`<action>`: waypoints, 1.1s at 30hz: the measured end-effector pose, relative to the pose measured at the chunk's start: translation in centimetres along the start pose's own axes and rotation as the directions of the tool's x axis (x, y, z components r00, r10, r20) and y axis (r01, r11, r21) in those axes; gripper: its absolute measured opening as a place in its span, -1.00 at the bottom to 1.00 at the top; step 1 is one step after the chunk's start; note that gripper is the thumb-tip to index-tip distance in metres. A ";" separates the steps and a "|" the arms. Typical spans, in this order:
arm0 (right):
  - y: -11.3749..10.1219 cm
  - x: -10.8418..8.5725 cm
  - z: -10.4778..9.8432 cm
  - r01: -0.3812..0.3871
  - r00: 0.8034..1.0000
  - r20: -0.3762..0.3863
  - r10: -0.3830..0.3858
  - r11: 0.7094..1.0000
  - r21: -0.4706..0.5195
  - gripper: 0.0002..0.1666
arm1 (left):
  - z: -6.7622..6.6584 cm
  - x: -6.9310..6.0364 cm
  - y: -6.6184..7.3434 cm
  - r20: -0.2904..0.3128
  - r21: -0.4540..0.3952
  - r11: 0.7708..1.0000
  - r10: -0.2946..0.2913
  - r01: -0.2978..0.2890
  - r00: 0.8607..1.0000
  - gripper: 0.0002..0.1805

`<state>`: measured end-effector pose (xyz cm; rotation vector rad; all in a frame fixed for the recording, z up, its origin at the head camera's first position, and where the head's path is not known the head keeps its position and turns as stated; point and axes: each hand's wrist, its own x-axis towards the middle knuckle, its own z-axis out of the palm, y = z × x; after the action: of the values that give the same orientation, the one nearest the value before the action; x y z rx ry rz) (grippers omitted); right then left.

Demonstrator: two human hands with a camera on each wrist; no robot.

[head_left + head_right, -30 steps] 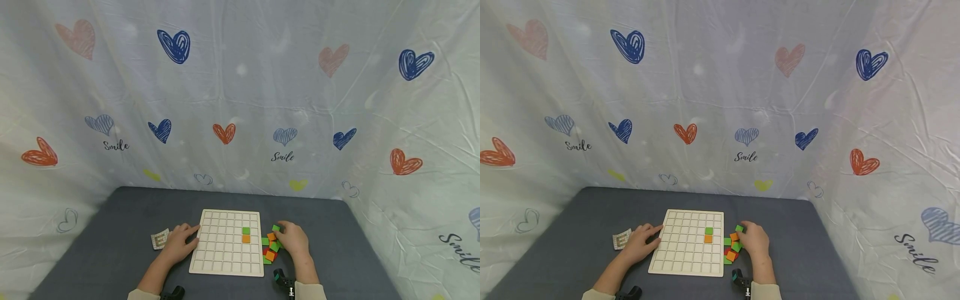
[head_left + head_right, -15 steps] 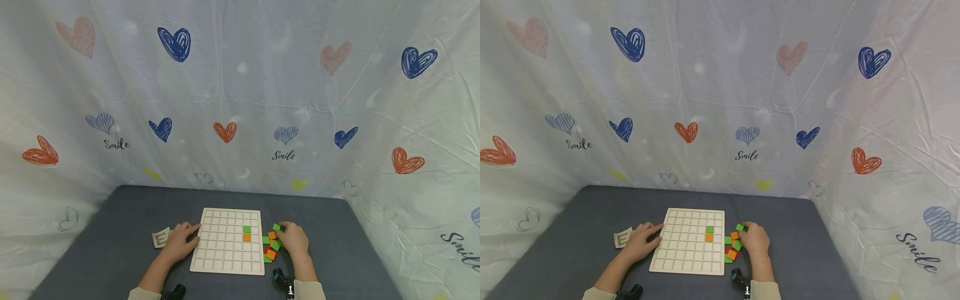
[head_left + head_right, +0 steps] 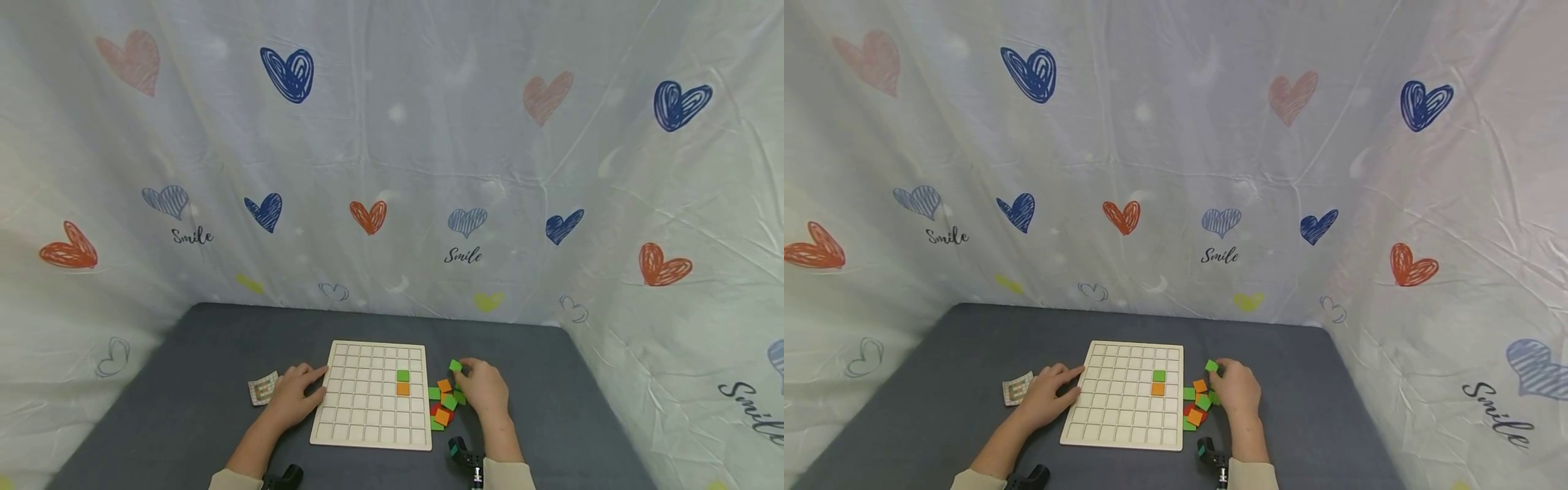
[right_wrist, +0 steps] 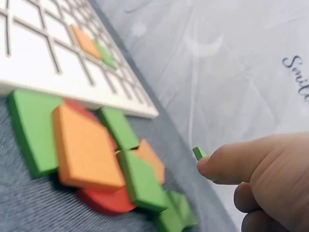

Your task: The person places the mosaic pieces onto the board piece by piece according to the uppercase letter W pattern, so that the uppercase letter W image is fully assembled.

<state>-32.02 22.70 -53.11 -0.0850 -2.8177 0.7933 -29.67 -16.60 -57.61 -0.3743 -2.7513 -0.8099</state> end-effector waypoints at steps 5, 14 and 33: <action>-0.9 -0.2 -1.0 0.009 1.000 -0.014 -0.008 0.999 0.047 -0.58 | 0.0 0.1 0.0 0.006 -0.002 1.000 0.000 0.000 1.000 -0.52; -3.0 -1.2 -3.7 0.072 0.997 -0.017 -0.071 0.995 0.066 -0.57 | -0.2 0.1 0.1 0.033 -0.010 1.000 -0.011 0.012 0.999 -0.52; -7.3 -3.4 -6.1 0.238 0.958 0.142 -0.250 0.967 0.094 -0.62 | 0.1 0.2 0.0 0.011 0.010 1.000 -0.002 0.002 1.000 -0.53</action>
<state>-27.37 19.23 -44.90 0.3445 -2.8569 0.8800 -29.82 -16.53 -57.63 -0.3753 -2.7654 -0.7968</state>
